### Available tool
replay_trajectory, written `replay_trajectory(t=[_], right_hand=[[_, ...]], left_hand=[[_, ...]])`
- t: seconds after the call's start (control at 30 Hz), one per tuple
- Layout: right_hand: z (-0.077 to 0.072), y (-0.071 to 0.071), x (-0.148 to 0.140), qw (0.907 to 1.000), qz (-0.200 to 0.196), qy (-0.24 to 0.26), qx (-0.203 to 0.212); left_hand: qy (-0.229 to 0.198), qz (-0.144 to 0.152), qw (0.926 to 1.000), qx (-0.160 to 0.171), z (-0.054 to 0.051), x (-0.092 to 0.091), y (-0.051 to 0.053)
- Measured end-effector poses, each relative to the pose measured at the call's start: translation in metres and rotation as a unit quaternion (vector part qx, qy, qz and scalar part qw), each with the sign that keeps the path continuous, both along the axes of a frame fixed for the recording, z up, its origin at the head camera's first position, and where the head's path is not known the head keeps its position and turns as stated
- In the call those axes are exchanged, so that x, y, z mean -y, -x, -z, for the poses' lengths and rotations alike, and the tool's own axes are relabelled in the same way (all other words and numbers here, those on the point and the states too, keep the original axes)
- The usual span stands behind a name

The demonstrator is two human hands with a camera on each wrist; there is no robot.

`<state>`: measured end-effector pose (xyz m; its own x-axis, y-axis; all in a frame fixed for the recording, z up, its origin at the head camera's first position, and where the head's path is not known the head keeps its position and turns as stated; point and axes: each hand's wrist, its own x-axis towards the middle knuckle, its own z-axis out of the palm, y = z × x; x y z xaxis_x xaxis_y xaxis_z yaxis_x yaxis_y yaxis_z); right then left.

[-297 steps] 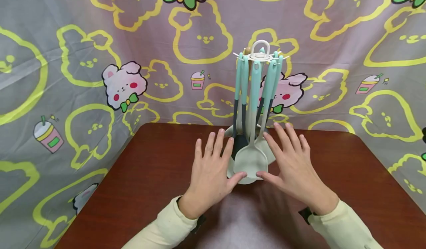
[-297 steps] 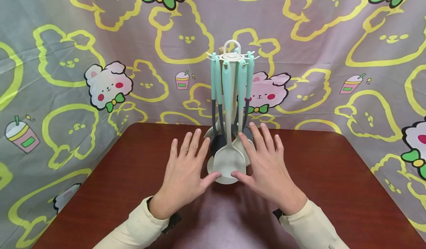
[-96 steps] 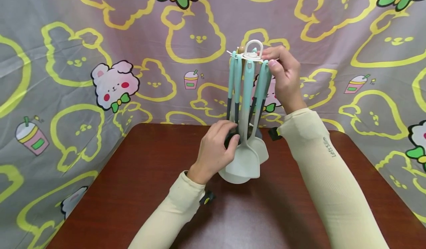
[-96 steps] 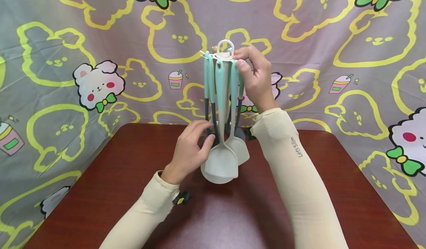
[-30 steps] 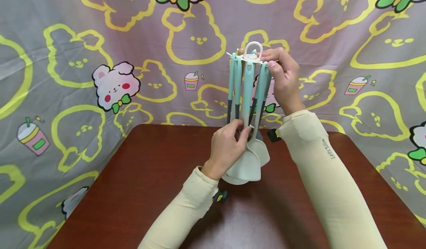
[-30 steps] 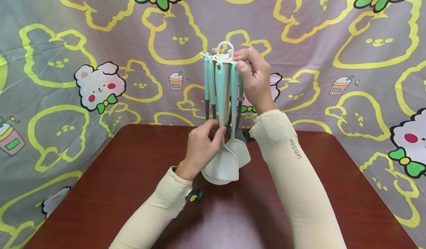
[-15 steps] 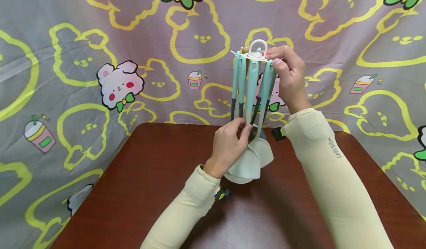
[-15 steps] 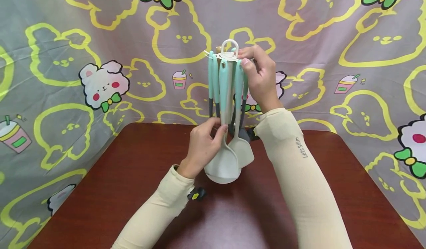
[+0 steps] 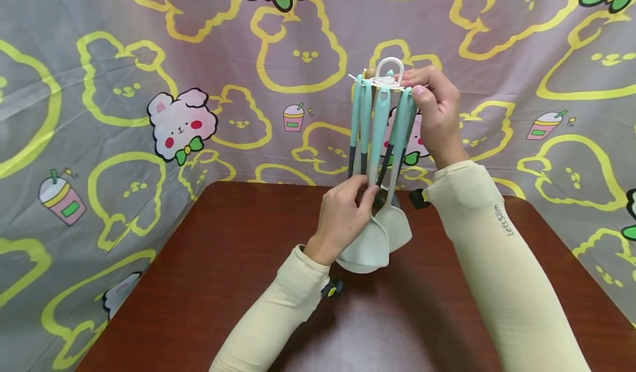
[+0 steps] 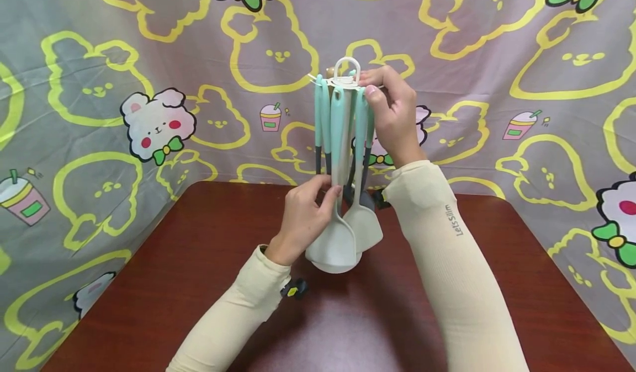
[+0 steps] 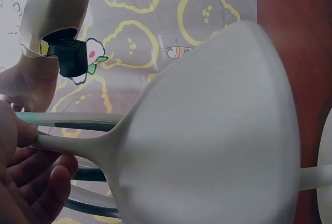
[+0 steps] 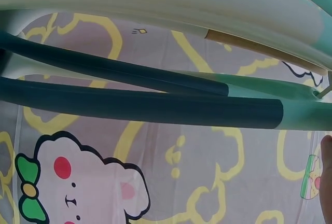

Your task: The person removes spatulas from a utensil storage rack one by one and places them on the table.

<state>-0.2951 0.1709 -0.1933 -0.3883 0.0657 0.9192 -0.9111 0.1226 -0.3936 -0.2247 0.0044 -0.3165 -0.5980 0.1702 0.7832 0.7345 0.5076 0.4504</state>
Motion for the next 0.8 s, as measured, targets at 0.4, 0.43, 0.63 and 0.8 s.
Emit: replay_trajectory(t=[0.4, 0.43, 0.63, 0.8], right_hand=[[-0.0004, 0.0009, -0.001, 0.9999, 0.006, -0.007, -0.008], [-0.0002, 0.001, -0.0011, 0.9999, 0.005, -0.009, -0.009], [0.0006, 0.0014, -0.0007, 0.9999, -0.004, -0.003, -0.014], [-0.0011, 0.0018, -0.0012, 0.9996, -0.01, 0.004, -0.026]], left_hand=[[0.002, -0.002, 0.9999, -0.011, -0.0033, 0.0007, -0.0014], [0.002, -0.003, 0.9999, -0.011, -0.0036, 0.0009, -0.0015], [0.003, -0.005, 0.9999, -0.013, -0.0048, 0.0015, -0.0027], [0.002, -0.003, 0.9998, -0.02, -0.0052, 0.0024, -0.0025]])
